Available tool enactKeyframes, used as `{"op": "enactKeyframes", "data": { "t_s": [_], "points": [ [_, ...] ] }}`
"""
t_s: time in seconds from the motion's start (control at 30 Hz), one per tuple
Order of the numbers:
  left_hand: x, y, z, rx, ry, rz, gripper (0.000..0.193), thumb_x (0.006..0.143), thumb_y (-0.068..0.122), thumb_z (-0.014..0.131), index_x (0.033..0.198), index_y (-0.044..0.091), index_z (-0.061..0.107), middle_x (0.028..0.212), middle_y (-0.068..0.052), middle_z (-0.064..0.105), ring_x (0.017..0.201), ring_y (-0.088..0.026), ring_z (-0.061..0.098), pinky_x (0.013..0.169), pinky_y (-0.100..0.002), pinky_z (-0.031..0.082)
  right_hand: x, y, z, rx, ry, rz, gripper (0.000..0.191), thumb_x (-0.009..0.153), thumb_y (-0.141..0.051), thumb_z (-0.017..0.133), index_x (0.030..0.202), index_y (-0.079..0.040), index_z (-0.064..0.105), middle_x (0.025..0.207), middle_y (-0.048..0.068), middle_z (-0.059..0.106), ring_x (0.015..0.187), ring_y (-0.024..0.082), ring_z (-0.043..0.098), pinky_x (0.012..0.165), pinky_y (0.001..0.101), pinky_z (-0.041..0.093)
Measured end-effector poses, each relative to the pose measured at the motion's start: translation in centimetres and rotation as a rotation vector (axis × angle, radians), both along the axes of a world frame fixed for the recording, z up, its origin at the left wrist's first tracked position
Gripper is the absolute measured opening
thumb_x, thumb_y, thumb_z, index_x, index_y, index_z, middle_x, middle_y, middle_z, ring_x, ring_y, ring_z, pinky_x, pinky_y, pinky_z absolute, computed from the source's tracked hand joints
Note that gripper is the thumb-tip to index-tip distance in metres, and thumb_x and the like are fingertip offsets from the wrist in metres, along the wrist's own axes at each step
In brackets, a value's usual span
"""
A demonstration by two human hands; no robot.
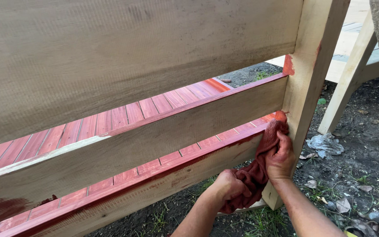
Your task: The person wipes red wood stain onto the rails and frame of an unfinished wooden bench using a cloth, dipping the cloth into a bucket of stain and working along the horizontal rails and edges, covering bare wood sections with stain by hand.
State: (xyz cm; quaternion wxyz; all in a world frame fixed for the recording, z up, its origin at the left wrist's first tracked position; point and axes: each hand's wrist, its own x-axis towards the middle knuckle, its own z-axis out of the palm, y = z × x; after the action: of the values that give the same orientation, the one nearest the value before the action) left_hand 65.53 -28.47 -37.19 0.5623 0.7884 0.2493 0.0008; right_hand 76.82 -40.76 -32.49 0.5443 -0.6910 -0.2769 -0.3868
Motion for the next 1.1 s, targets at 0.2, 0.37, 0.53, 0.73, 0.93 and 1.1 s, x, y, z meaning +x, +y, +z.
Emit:
{"op": "enactKeyframes", "data": {
  "t_s": [0.2, 0.37, 0.53, 0.73, 0.93, 1.1],
  "points": [
    [-2.7, -0.8, 2.2, -0.012, 0.028, -0.049, 0.035, 0.063, 0.002, 0.083, 0.096, 0.009, 0.078, 0.08, -0.005, 0.073, 0.069, -0.02, 0.066, 0.059, -0.041, 0.056, -2.7, 0.0, -1.4, 0.103, 0.313, 0.13, 0.044, 0.09, 0.004, 0.063, 0.133, -0.002, 0.053, 0.12, 0.02, 0.07, 0.115, 0.025, 0.069, 0.098, 0.0359, 0.054],
    [-4.0, -1.5, 4.1, -0.241, 0.013, -0.035, 0.026, 0.069, -0.002, 0.075, 0.091, 0.012, 0.074, 0.074, -0.004, 0.069, 0.057, -0.018, 0.054, 0.044, -0.04, 0.041, -2.5, 1.5, 1.7, 0.632, 0.447, 0.463, 0.029, 0.098, -0.005, 0.064, 0.124, -0.006, 0.052, 0.122, 0.009, 0.066, 0.107, 0.018, 0.066, 0.094, 0.0298, 0.058],
    [-2.5, -2.0, 5.6, -0.242, -0.109, 0.004, 0.028, 0.071, -0.007, 0.077, 0.089, 0.013, 0.07, 0.074, -0.007, 0.068, 0.058, -0.02, 0.06, 0.046, -0.04, 0.048, -0.9, 3.1, 6.6, 0.437, 0.348, 0.391, 0.022, 0.107, -0.015, 0.057, 0.123, -0.003, 0.065, 0.121, 0.014, 0.071, 0.114, 0.023, 0.066, 0.104, 0.0365, 0.052],
    [-2.4, -2.5, 5.9, -0.281, -0.035, -0.024, 0.021, 0.073, -0.002, 0.074, 0.088, 0.012, 0.068, 0.071, -0.007, 0.067, 0.053, -0.021, 0.055, 0.039, -0.042, 0.036, -2.3, 2.3, 3.9, 0.158, 0.074, 0.029, 0.056, 0.088, -0.016, 0.077, 0.136, 0.0, 0.052, 0.123, 0.023, 0.064, 0.114, 0.035, 0.064, 0.102, 0.0459, 0.05],
    [-1.7, -1.6, 4.4, -0.032, -0.131, -0.036, 0.042, 0.061, -0.001, 0.087, 0.1, 0.007, 0.076, 0.092, -0.006, 0.077, 0.081, -0.019, 0.07, 0.072, -0.035, 0.059, 0.4, 0.8, 2.4, -0.02, 0.016, -0.155, 0.049, 0.086, -0.01, 0.078, 0.132, -0.003, 0.065, 0.123, 0.025, 0.063, 0.117, 0.04, 0.06, 0.105, 0.0466, 0.049],
    [-0.2, -0.7, 3.6, -0.053, -0.103, -0.014, 0.047, 0.059, 0.0, 0.087, 0.103, 0.009, 0.074, 0.095, -0.005, 0.077, 0.085, -0.018, 0.071, 0.076, -0.035, 0.059, 1.1, 0.6, 2.4, -0.141, -0.14, -0.189, 0.045, 0.086, -0.008, 0.075, 0.129, -0.001, 0.065, 0.124, 0.018, 0.068, 0.12, 0.039, 0.06, 0.11, 0.0465, 0.048]
  ]
}}
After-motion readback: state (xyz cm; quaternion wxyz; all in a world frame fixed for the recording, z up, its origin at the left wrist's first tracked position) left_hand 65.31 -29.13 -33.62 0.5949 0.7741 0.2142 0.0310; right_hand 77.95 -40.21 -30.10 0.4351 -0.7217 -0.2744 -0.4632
